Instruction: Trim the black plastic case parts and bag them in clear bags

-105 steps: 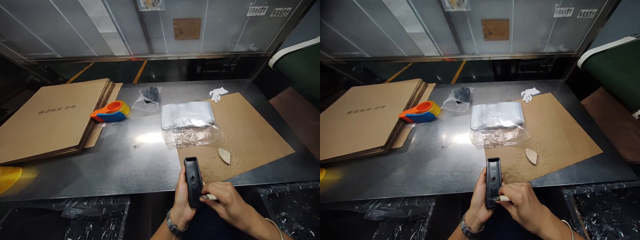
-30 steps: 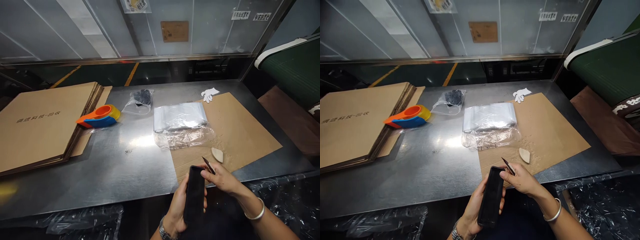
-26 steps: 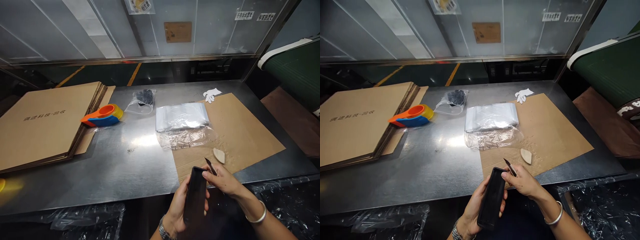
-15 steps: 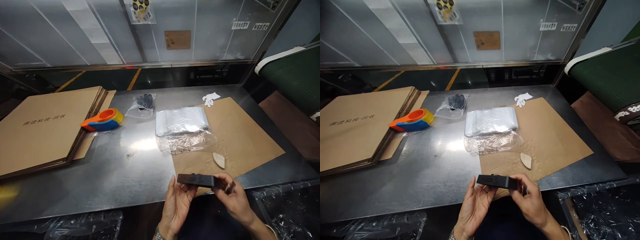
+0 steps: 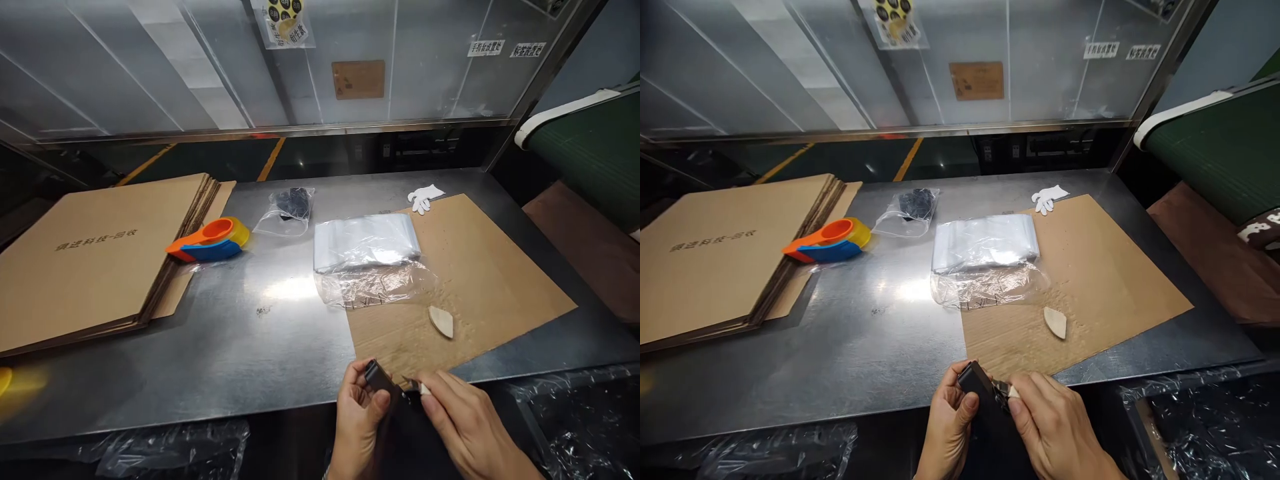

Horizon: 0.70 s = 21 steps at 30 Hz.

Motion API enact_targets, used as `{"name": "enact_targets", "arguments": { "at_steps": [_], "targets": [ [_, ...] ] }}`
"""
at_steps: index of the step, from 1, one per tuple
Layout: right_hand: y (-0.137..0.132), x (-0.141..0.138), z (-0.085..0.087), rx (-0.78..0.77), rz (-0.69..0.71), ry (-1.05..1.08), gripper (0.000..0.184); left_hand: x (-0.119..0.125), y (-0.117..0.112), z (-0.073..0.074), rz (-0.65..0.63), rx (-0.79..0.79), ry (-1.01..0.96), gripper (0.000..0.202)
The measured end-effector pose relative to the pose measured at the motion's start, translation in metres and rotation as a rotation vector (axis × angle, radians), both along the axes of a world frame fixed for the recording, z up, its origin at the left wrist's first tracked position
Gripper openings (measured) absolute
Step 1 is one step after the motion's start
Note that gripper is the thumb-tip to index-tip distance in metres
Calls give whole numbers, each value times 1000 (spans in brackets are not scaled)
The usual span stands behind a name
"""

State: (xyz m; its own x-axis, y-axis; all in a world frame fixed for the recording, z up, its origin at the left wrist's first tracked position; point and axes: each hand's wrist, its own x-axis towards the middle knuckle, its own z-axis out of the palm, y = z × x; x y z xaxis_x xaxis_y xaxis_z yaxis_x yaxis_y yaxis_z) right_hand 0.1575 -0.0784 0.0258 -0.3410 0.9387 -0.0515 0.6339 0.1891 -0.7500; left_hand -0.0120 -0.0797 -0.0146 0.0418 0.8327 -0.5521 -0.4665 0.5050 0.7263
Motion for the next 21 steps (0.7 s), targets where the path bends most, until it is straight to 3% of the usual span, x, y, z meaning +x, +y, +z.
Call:
{"name": "enact_targets", "arguments": {
  "at_steps": [9,21],
  "targets": [
    [-2,-5,4,-11,84,-180,28,-2,0,1,-41,7,81,49],
    [-5,-5,4,120,33,-231,31,0,0,-1,-23,30,76,46]
  ]
}}
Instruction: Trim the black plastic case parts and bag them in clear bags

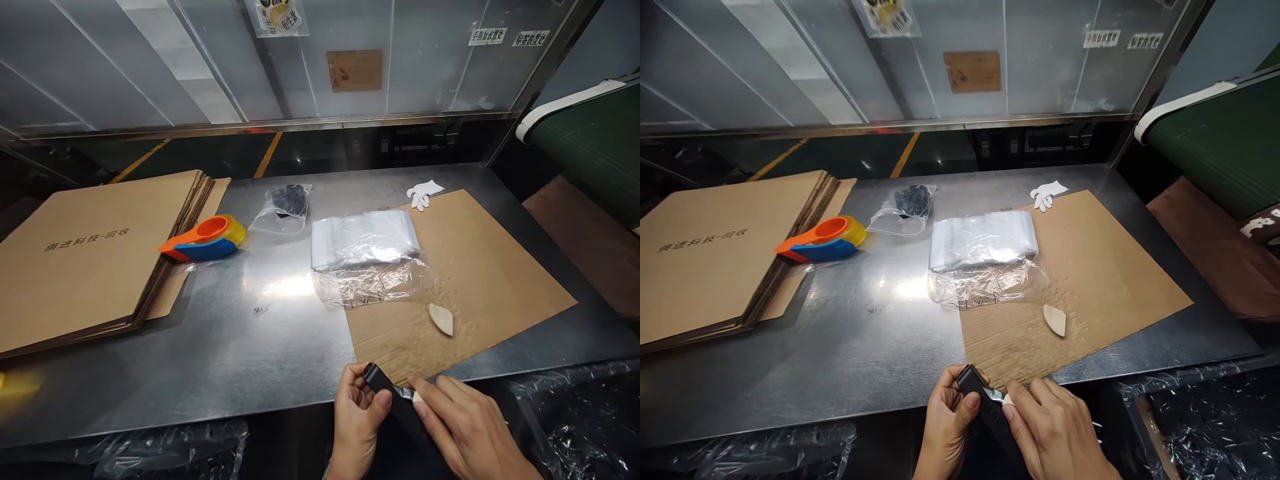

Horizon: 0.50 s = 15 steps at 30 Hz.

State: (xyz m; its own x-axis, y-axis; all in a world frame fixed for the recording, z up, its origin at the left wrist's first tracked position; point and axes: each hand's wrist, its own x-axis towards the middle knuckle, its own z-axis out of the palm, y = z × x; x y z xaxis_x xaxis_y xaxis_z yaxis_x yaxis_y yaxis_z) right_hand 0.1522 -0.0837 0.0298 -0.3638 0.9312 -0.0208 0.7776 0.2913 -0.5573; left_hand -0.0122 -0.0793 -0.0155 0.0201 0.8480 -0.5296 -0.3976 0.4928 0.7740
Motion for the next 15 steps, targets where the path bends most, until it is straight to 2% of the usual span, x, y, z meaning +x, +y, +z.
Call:
{"name": "enact_targets", "arguments": {
  "at_steps": [4,9,12,15],
  "targets": [
    [-1,1,-9,-9,-3,-37,33,-1,-2,0,-8,-7,-17,43],
    [3,7,-24,-183,-89,-20,33,-1,-1,2,6,-11,-29,47],
    [3,7,-21,-212,-93,98,30,0,0,2,-9,-19,-23,46],
    [3,5,-12,-178,-35,145,30,1,-1,0,-12,-18,-35,47]
  ]
}}
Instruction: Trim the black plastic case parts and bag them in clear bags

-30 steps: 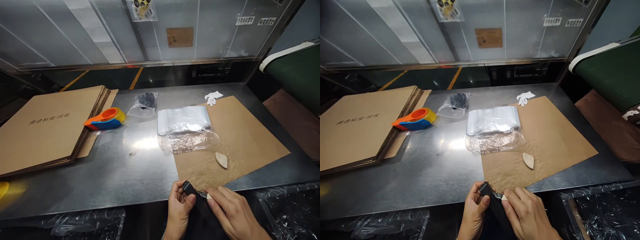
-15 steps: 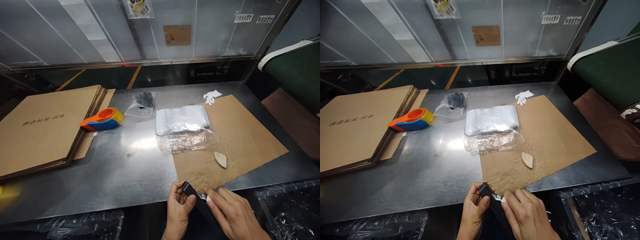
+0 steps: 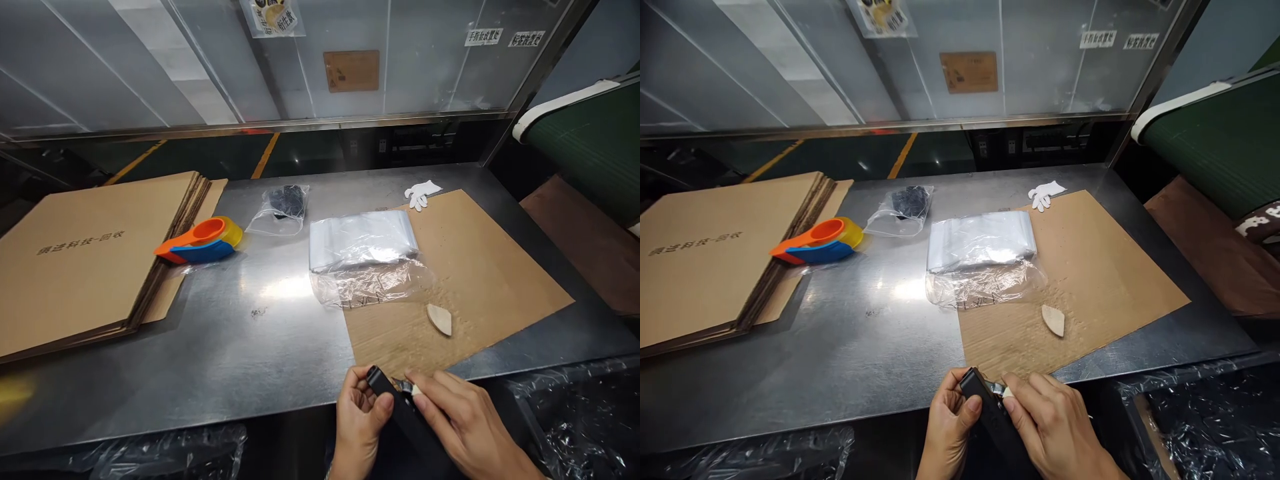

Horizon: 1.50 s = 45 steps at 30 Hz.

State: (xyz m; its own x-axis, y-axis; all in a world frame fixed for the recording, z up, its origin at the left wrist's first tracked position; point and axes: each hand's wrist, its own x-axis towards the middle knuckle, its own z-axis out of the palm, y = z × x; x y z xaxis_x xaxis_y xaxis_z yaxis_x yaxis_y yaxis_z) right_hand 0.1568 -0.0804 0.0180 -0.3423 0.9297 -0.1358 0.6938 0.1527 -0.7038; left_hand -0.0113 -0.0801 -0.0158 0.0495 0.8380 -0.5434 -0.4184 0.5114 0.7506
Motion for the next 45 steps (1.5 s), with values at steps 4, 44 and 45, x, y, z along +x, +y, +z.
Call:
{"name": "enact_targets", "arguments": {
  "at_steps": [4,44,45],
  "targets": [
    [1,-5,5,47,55,-23,31,1,-2,-2,-5,6,4,47],
    [116,5,-76,318,-80,-449,24,36,53,-76,-960,1331,1101,31],
    [128,-5,-79,329,-76,-450,23,35,55,-77,-979,1302,1036,31]
  ]
}}
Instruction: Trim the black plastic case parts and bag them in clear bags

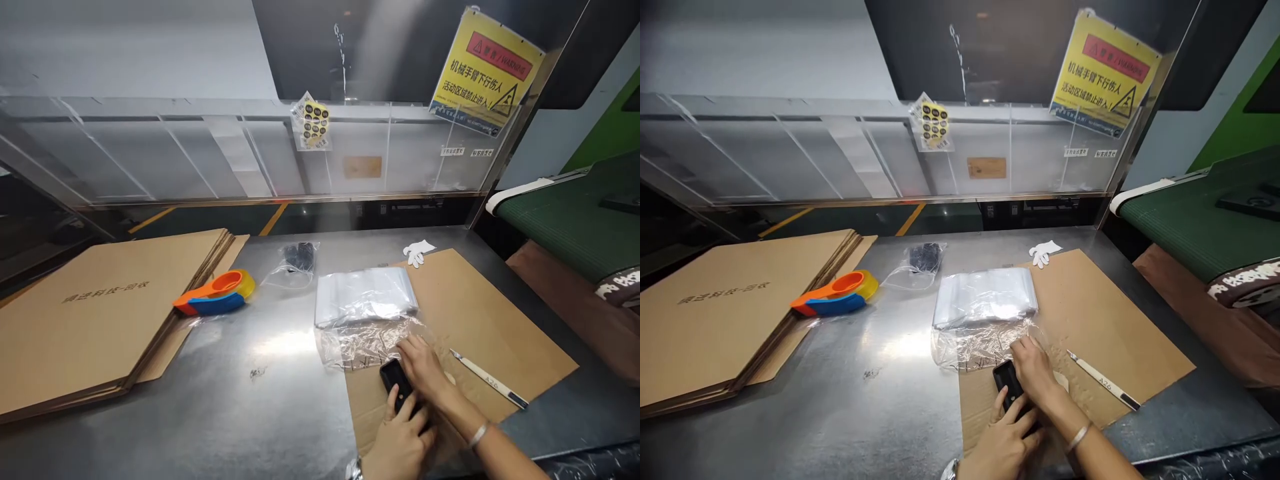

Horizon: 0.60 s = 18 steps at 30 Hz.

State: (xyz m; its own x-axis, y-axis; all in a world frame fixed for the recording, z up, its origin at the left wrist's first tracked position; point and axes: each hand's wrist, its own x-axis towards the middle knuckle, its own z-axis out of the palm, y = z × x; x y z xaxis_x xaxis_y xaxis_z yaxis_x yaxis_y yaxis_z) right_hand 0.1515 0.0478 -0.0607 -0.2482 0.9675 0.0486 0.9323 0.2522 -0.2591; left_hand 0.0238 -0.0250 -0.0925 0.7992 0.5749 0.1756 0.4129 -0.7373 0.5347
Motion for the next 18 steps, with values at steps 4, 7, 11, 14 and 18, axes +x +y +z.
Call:
{"name": "enact_targets", "arguments": {
  "at_steps": [4,7,11,14,18],
  "targets": [
    [48,-21,-14,28,-6,-43,22,-3,10,5,80,-355,-225,26],
    [71,-23,-22,6,25,-65,11,-11,24,9,313,-455,-378,29],
    [81,-25,-24,-39,3,-78,7,-27,60,2,693,-572,-563,26],
    [84,-30,-18,-88,-62,-61,12,-26,100,-9,875,-777,-717,28],
    [91,-31,-6,-147,-134,33,16,-2,144,-13,926,-1103,-901,18]
  ]
}}
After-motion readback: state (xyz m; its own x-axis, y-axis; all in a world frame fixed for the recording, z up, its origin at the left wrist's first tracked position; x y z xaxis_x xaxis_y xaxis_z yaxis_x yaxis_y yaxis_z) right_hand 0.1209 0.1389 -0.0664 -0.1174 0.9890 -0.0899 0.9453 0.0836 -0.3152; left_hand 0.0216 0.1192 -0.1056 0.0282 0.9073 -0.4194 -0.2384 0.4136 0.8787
